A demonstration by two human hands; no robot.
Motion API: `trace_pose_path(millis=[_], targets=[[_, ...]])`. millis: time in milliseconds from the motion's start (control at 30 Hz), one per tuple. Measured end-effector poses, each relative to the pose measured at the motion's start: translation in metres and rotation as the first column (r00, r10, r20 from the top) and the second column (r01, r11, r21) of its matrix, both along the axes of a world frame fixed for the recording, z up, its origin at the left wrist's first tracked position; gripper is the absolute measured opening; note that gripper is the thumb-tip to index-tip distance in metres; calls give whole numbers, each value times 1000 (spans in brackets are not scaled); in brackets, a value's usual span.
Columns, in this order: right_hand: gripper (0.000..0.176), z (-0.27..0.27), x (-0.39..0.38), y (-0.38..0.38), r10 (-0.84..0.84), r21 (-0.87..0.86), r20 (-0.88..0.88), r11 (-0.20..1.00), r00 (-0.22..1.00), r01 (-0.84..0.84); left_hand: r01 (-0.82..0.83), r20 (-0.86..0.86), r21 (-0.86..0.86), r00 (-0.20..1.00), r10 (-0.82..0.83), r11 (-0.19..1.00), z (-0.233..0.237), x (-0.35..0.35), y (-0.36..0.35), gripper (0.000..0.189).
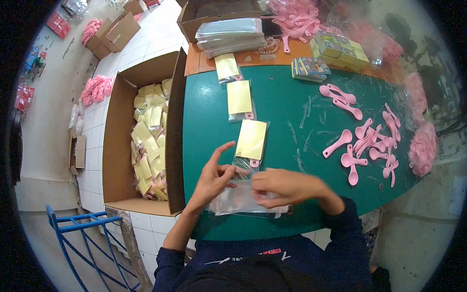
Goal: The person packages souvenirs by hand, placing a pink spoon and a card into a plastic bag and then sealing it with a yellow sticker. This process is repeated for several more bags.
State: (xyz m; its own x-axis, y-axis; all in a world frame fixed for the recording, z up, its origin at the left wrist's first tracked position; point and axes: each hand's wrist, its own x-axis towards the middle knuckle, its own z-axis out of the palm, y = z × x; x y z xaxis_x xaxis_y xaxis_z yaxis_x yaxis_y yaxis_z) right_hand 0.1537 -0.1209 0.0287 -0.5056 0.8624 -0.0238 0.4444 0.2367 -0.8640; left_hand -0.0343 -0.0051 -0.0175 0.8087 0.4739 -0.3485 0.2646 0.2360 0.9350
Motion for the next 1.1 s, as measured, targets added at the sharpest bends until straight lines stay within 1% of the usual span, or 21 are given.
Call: trace_pose_path(millis=[33,67,100,133,167,200,233,267,300,333,367,400,467,567,600,633,700,800,900,1000,1100], targets=[[15,11,25,-2,74,-158,-128,983,989,-94,30,2,-25,1000,-30,999,0,-3,3,43],[16,7,60,-7,37,16,-182,999,983,-34,61,4,-52,998,-61,997,0,-7,5,37],[14,11,102,-16,-121,12,-226,992,967,127,91,7,-79,996,-91,993,0,-10,5,32],[16,22,135,-22,-490,-167,-262,871,831,461,88,12,-92,996,-87,992,-3,-12,4,29],[13,15,148,-37,-620,-46,-12,784,784,619,84,19,-104,996,-83,991,-6,-14,1,26],[15,2,160,-49,-725,120,218,684,653,719,76,31,-112,997,-73,991,-8,-14,-1,24],[22,-14,170,-59,-796,311,403,583,451,751,85,38,-109,996,-82,990,-7,-15,-4,23],[30,-29,175,-67,-830,502,522,486,198,716,95,41,-107,995,-91,990,-7,-17,-8,22],[38,-35,177,-71,-822,681,563,407,-80,609,99,50,-105,994,-94,990,-7,-14,-9,22],[49,-17,120,-55,-829,613,503,543,246,574,119,49,-90,992,-115,989,-9,-13,-11,21],[60,2,63,-39,-719,512,413,691,560,510,109,63,-106,993,-102,988,-7,-11,-14,21],[60,2,27,-38,-606,240,311,795,732,557,101,75,-123,993,-92,987,-3,-11,-21,21],[46,-13,-26,-39,-670,280,220,740,709,612,77,131,-157,990,-56,985,-1,-13,-34,24],[29,-39,-38,-41,-746,422,154,643,648,639,206,167,-177,970,-177,963,13,-25,-36,28],[22,-41,-41,-40,-786,377,20,578,618,724,226,120,-206,971,-205,952,22,-29,-33,33],[21,-41,-41,-40,-778,343,-14,587,629,734,199,45,-63,980,-196,978,22,-28,-32,32],[19,-38,-39,-42,-758,276,-78,608,647,745,161,-92,228,985,-143,960,19,-24,-32,30],[17,-40,-38,-41,-756,215,-97,620,648,755,156,-36,503,986,-160,850,1,-16,-35,24],[16,-35,-33,-46,-775,92,-42,625,630,775,59,1,549,997,-72,834,2,-17,-34,14],[12,-38,-29,-48,-748,1,-117,657,653,754,14,-1,518,1000,-15,856,0,-18,-35,11],[14,-55,-33,-50,-782,-300,-344,616,520,729,-29,39,460,999,12,887,2,-18,-33,11]])
